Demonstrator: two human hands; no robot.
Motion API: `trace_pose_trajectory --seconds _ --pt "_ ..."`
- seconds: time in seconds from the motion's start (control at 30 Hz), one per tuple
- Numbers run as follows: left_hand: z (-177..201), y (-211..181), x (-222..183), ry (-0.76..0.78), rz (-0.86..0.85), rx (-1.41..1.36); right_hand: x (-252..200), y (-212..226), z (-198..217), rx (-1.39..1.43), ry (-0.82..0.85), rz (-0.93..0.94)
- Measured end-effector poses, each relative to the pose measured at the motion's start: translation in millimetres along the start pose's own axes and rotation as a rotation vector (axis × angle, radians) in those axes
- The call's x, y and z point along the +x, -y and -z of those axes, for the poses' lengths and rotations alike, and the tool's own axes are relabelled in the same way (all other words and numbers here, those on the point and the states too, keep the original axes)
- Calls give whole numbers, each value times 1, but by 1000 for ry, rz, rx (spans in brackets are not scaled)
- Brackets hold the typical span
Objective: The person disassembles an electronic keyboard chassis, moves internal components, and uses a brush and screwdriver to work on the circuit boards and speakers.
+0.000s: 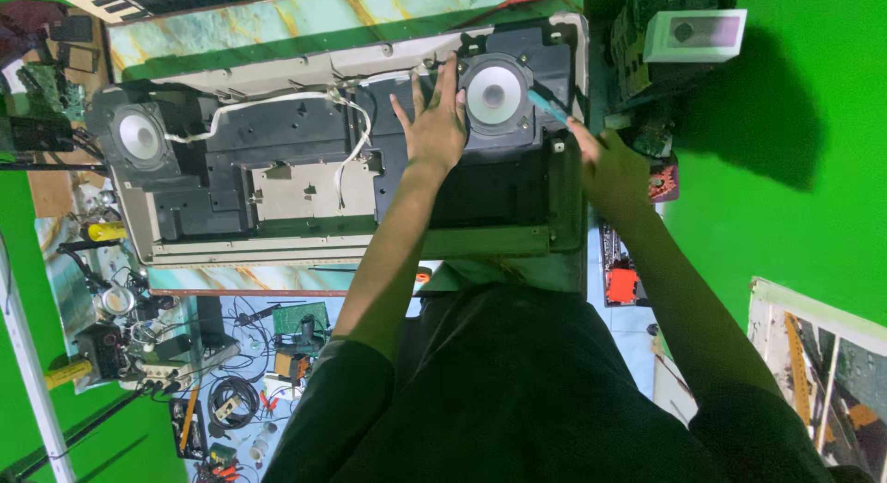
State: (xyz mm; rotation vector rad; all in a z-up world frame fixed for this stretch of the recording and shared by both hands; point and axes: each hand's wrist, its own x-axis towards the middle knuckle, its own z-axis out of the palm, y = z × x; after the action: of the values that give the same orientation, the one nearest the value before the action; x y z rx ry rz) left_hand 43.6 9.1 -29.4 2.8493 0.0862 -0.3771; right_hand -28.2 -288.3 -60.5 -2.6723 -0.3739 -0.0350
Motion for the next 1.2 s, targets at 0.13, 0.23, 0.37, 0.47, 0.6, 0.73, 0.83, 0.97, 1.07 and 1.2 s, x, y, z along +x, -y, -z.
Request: trace_pose_trajectory --seconds 0.13,0.23,0.37,0.47,0.6,0.73,0.83,0.97,1.07,1.2 --pt "1 1 1 3 0 26 0 -33 -24 41 -131 -67" --pt "1 -1 1 4 6 30 7 -43 -28 110 -107 -12" --pt "0 -3 -1 20 14 30 9 -36 23 59 52 90" --pt "3 -2 4 18 19 32 18 -25 48 100 114 -7" --pt "7 -6 -4 47 44 27 34 -21 31 130 113 -17" --pt "15 -14 -9 11 45 178 24 -21 23 71 34 81" --pt "10 -23 -10 -94 -100 277 16 -25 37 -235 -16 245" --pt "-4 -31 -7 -147 -409 160 39 -39 37 58 104 -2" --pt "-9 -37 -5 -114 -436 218 51 -40 24 352 274 -211" --pt "-11 -34 -2 -140 -440 228 43 -40 31 -292 -74 223"
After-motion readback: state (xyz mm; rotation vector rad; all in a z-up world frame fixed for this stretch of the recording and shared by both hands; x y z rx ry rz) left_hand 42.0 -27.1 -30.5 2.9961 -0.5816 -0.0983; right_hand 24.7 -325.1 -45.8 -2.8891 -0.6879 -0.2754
